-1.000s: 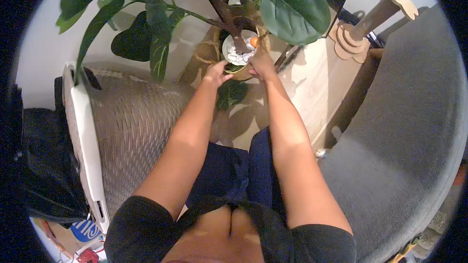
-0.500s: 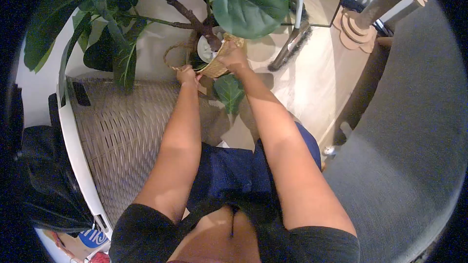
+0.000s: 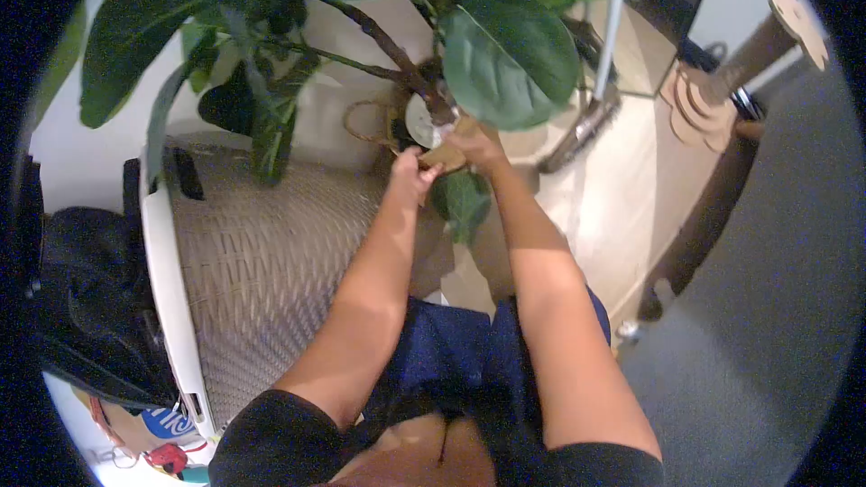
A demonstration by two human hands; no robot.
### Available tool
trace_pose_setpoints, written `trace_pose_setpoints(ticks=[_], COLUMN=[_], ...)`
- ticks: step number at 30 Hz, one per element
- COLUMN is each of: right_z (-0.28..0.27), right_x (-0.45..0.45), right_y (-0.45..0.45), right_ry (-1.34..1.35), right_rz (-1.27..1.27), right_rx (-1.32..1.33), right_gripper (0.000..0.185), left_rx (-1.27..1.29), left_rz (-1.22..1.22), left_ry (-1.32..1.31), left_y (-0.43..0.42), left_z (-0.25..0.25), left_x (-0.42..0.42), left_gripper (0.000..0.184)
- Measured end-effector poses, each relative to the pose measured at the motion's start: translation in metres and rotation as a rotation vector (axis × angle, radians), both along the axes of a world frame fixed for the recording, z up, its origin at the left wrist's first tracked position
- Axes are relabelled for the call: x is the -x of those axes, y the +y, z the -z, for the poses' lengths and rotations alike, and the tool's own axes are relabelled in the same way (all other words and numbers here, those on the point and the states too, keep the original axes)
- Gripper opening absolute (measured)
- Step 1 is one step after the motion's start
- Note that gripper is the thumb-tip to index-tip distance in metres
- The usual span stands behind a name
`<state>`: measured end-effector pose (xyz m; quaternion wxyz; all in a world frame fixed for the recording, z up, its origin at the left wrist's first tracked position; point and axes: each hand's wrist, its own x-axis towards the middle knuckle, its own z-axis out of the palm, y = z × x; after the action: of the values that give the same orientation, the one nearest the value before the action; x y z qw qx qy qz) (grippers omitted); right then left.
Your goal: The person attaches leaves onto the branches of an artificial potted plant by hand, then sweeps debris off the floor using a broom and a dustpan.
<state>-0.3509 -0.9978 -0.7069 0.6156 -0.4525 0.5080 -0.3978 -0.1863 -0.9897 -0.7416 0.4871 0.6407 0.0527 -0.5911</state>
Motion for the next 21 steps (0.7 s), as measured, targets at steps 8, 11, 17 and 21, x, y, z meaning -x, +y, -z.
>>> trace_pose_setpoints(ticks=[8, 11, 17, 21], right_z=[0.007, 0.063, 0.081, 0.116], right_x=[-0.016, -0.005, 0.026, 0.033], right_y=[0.003, -0.001, 0.002, 0.004], right_ry=[-0.044, 0.04, 0.281, 0.931], right_rz=[-0.157, -0.143, -0.024, -0.476], right_rx=[0.046, 0.069, 0.317, 0.261], right_gripper=[0.085, 0.063, 0.019, 0.022], left_rx=[0.097, 0.086, 0.125, 0.311], left_rz=[-0.035, -0.01, -0.13, -0.549], left_ry=[-0.213, -0.201, -0.767, -0.32], left_y=[-0.007, -0.003, -0.014, -0.017], left_z=[-0.005, -0.002, -0.035, -0.011], left_x=[-0.016, -0.014, -0.014, -0.029], left_gripper=[0.037, 0.037, 0.068, 0.043])
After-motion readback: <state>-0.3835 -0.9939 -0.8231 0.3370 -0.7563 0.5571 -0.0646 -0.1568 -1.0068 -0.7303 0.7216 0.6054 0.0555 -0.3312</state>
